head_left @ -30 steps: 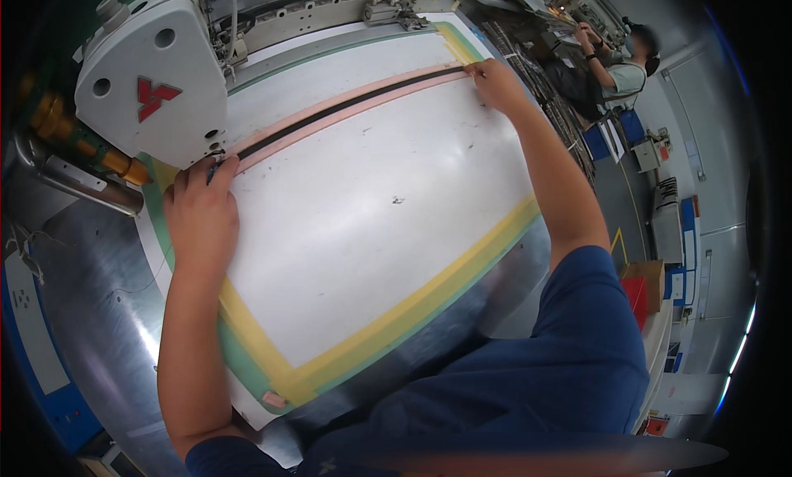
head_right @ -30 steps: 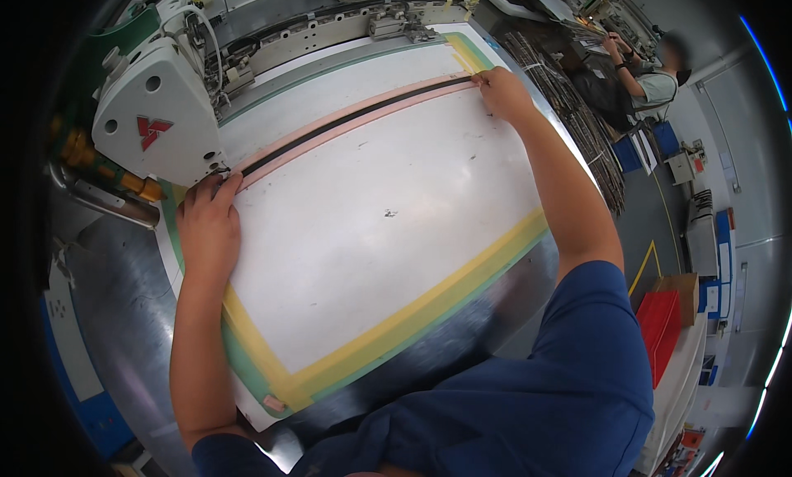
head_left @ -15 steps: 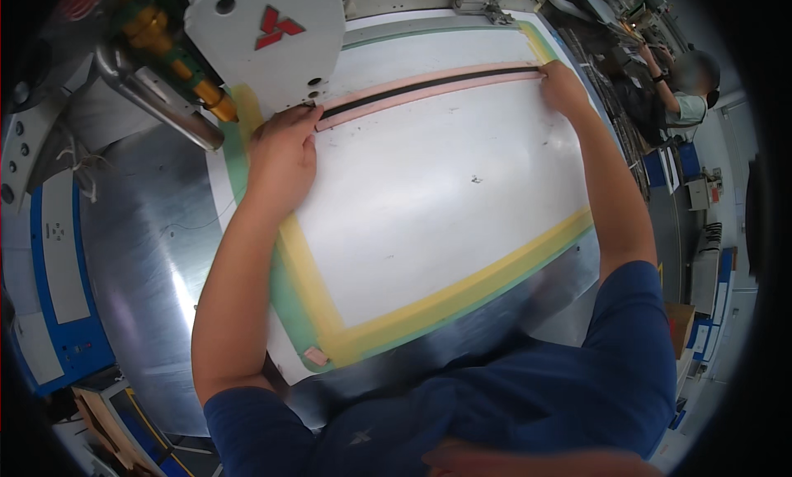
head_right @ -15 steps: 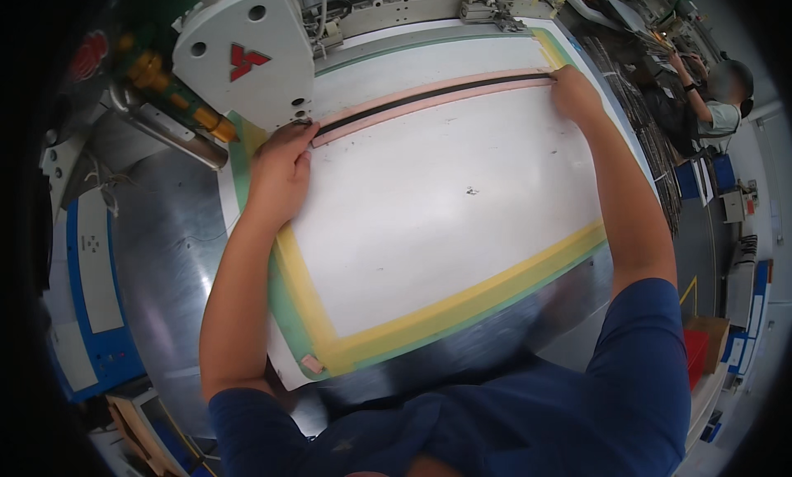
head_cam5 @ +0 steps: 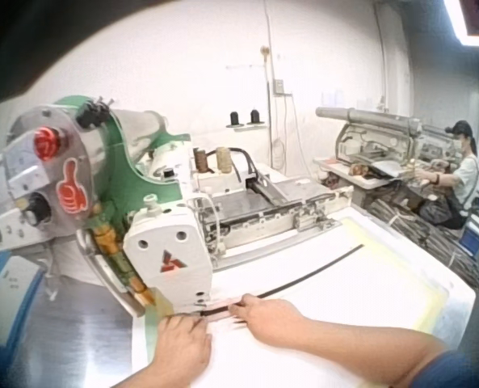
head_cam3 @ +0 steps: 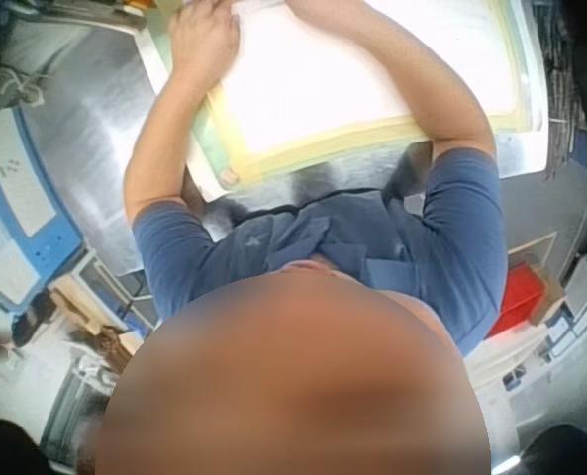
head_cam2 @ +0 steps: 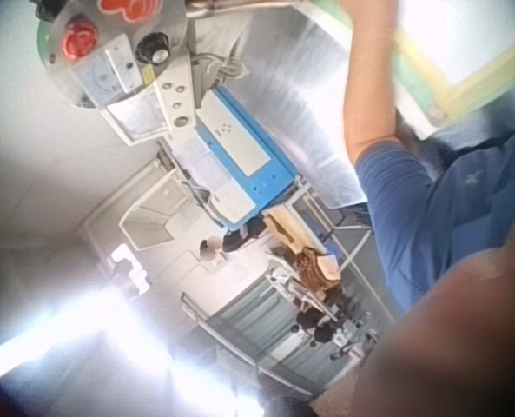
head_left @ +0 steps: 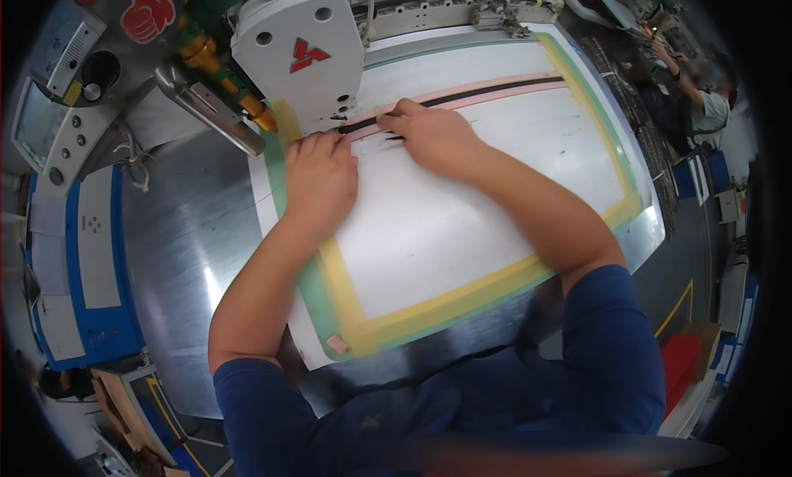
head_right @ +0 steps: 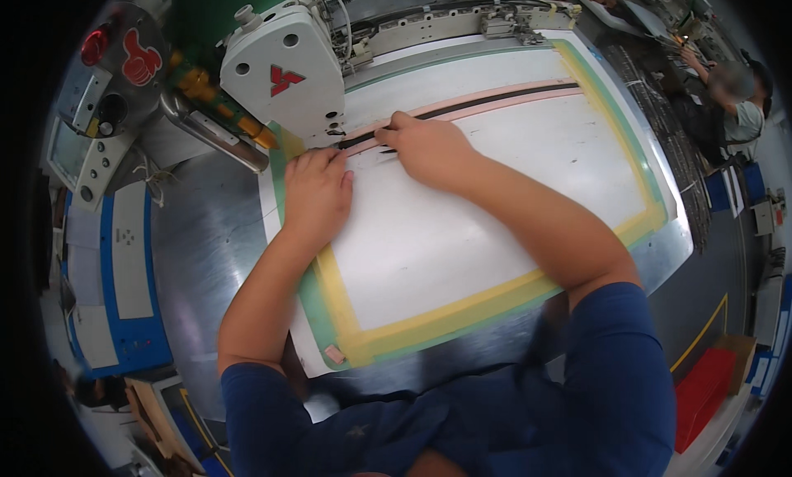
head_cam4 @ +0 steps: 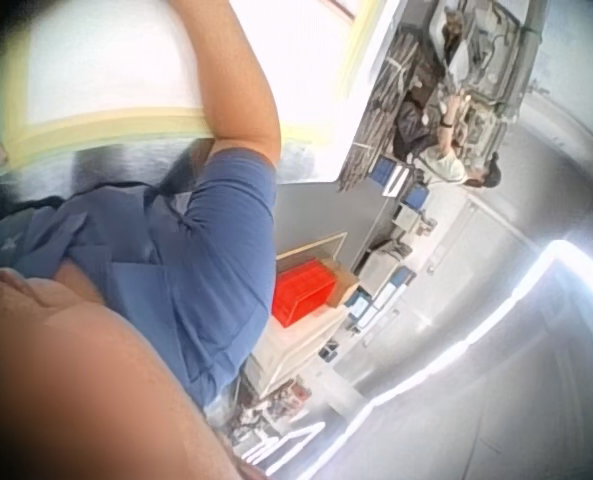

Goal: The recorder is sewing a zipper onto a strip of leather using an industrial sewing machine.

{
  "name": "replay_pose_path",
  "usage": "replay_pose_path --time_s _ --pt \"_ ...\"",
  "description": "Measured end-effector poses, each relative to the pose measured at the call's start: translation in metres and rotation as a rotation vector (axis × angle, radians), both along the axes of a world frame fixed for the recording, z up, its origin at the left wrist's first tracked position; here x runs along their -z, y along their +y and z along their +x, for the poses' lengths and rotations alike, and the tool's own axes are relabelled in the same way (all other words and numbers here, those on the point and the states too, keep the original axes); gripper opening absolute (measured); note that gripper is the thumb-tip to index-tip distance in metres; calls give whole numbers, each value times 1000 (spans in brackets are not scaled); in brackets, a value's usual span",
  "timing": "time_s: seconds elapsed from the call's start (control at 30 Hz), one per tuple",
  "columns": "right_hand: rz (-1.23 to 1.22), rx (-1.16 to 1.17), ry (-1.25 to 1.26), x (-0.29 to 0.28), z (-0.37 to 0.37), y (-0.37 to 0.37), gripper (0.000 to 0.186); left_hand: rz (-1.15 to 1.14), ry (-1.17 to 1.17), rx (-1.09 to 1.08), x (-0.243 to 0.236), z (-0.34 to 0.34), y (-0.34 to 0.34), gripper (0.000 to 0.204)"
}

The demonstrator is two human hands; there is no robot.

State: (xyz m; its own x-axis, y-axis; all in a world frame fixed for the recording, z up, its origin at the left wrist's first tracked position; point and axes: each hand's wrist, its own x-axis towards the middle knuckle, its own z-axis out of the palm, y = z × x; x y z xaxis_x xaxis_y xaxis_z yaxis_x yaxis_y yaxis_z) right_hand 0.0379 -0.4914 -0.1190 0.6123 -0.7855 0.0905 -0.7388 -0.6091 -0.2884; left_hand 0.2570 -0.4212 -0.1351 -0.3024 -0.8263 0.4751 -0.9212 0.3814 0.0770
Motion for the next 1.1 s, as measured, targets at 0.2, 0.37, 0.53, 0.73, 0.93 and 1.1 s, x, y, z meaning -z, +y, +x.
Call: replay_pose_path --time_s 0.2,0.37,0.53,0.73,0.93,1.1 --pt "-18 -16 -25 6 -4 -8 40 172 -151 -97 -9 -4 7 31" --pt "-48 -43 -107 14 -6 -13 35 61 -35 -49 -6 -10 1 50" --pt "-49 -55 -132 13 -4 -12 34 153 -85 -73 -1 -7 -1 67" --pt "-97 -50 -108 19 -2 -13 38 134 -115 -85 3 -7 -2 68" --pt "-98 -48 -130 17 -2 -18 37 204 -116 -129 -4 -9 -3 65" --pt "-105 -51 -116 19 -2 -19 39 209 -139 -140 -3 -12 -3 66"
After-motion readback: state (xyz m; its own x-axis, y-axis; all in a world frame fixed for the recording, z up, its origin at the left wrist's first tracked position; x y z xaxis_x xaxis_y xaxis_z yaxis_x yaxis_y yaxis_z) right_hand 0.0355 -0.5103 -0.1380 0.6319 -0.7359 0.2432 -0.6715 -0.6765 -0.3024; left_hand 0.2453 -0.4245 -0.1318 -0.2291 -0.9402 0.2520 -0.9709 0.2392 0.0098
